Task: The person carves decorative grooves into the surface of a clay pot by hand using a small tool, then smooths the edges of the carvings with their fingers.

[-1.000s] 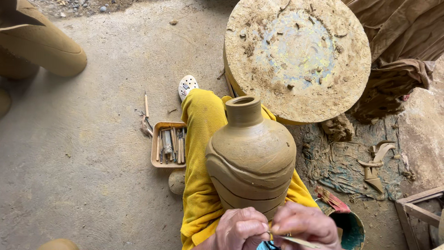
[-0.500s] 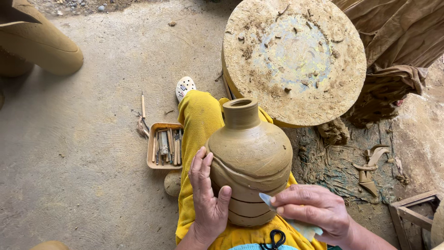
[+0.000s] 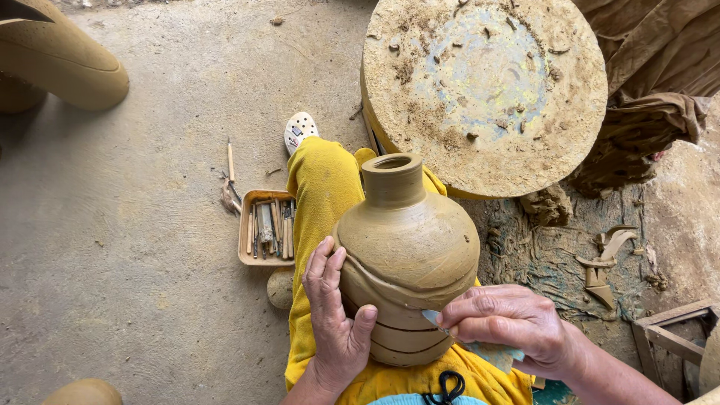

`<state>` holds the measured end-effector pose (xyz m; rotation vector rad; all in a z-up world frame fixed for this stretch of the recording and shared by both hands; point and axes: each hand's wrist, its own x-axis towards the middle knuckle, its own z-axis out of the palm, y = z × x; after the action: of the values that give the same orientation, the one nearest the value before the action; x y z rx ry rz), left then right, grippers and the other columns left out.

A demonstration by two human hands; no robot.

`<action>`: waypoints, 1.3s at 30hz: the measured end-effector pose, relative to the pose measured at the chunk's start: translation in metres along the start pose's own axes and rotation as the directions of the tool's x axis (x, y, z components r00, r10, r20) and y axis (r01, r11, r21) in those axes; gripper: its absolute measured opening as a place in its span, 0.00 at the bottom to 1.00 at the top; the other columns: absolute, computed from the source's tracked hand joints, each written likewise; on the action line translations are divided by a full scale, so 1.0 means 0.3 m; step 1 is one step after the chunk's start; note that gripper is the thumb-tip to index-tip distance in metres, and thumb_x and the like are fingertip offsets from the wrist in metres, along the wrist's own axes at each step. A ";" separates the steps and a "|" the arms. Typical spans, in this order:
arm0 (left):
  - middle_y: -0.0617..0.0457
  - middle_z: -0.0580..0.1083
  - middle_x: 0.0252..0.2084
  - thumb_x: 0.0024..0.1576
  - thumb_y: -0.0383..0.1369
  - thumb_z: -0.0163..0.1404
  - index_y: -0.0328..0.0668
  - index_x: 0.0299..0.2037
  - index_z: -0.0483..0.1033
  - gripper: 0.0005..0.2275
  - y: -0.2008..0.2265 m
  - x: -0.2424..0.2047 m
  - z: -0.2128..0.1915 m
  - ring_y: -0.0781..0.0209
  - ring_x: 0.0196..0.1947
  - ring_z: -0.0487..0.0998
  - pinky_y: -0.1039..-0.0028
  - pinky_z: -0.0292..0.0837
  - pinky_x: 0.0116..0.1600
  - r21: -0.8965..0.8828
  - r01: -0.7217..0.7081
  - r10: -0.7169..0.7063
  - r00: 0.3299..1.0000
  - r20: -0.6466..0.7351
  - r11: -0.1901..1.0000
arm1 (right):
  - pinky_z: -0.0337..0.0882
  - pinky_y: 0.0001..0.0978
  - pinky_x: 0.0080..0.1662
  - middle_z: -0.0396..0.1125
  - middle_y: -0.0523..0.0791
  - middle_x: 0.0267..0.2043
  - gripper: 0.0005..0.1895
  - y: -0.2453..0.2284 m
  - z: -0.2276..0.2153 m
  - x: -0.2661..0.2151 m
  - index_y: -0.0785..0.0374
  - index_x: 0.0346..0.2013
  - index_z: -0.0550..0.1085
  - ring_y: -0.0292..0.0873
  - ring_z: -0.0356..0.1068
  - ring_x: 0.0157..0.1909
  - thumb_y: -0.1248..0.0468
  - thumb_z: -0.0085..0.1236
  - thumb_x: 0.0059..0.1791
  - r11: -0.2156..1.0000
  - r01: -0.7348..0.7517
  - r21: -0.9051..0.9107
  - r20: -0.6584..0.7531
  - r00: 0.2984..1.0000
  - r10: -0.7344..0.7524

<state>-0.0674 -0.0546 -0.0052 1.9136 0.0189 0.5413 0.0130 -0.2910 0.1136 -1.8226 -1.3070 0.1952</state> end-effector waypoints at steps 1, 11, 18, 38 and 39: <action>0.37 0.55 0.75 0.67 0.57 0.37 0.34 0.72 0.56 0.34 -0.001 0.001 -0.001 0.40 0.77 0.55 0.52 0.49 0.79 0.002 -0.002 0.002 1.000 0.004 1.000 | 0.82 0.39 0.48 0.76 0.50 0.46 0.11 0.001 -0.006 -0.001 0.66 0.42 0.75 0.48 0.82 0.46 0.61 0.61 0.51 1.000 -0.003 -0.002 0.012 1.000 0.003; 0.37 0.53 0.76 0.69 0.56 0.32 0.35 0.73 0.53 0.33 -0.005 0.000 0.016 0.40 0.78 0.53 0.51 0.47 0.80 0.024 -0.020 0.020 1.000 -0.005 1.000 | 0.81 0.39 0.48 0.76 0.50 0.46 0.13 -0.003 -0.049 0.000 0.66 0.42 0.75 0.48 0.81 0.45 0.58 0.54 0.52 0.999 -0.030 0.037 0.049 0.998 0.028; 0.37 0.54 0.75 0.68 0.57 0.33 0.34 0.73 0.54 0.34 0.000 0.003 0.005 0.41 0.78 0.53 0.51 0.47 0.80 0.019 -0.002 0.002 1.000 0.013 1.000 | 0.79 0.38 0.45 0.75 0.50 0.45 0.12 0.027 -0.050 0.008 0.67 0.41 0.74 0.48 0.79 0.43 0.62 0.56 0.47 0.996 -0.011 0.086 0.062 0.998 0.006; 0.53 0.81 0.40 0.58 0.36 0.67 0.36 0.49 0.80 0.15 0.086 -0.043 -0.015 0.64 0.37 0.80 0.71 0.76 0.37 -0.292 -0.564 0.602 0.796 0.054 0.772 | 0.74 0.36 0.34 0.73 0.45 0.34 0.15 -0.020 0.215 -0.146 0.64 0.54 0.71 0.42 0.74 0.30 0.69 0.64 0.55 1.000 -0.001 0.031 -0.103 0.995 0.004; 0.55 0.79 0.39 0.59 0.35 0.65 0.38 0.48 0.80 0.13 0.064 -0.079 -0.020 0.64 0.36 0.80 0.71 0.76 0.38 -0.330 -0.510 0.545 0.838 0.017 0.794 | 0.73 0.35 0.35 0.76 0.47 0.38 0.16 -0.024 0.240 -0.143 0.65 0.58 0.70 0.43 0.75 0.32 0.67 0.64 0.57 0.997 -0.001 0.083 -0.066 0.998 0.007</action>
<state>-0.0954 -0.0632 0.0051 1.6163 -0.6642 0.7580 -0.0516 -0.2868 0.0599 -1.7477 -1.2316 0.1867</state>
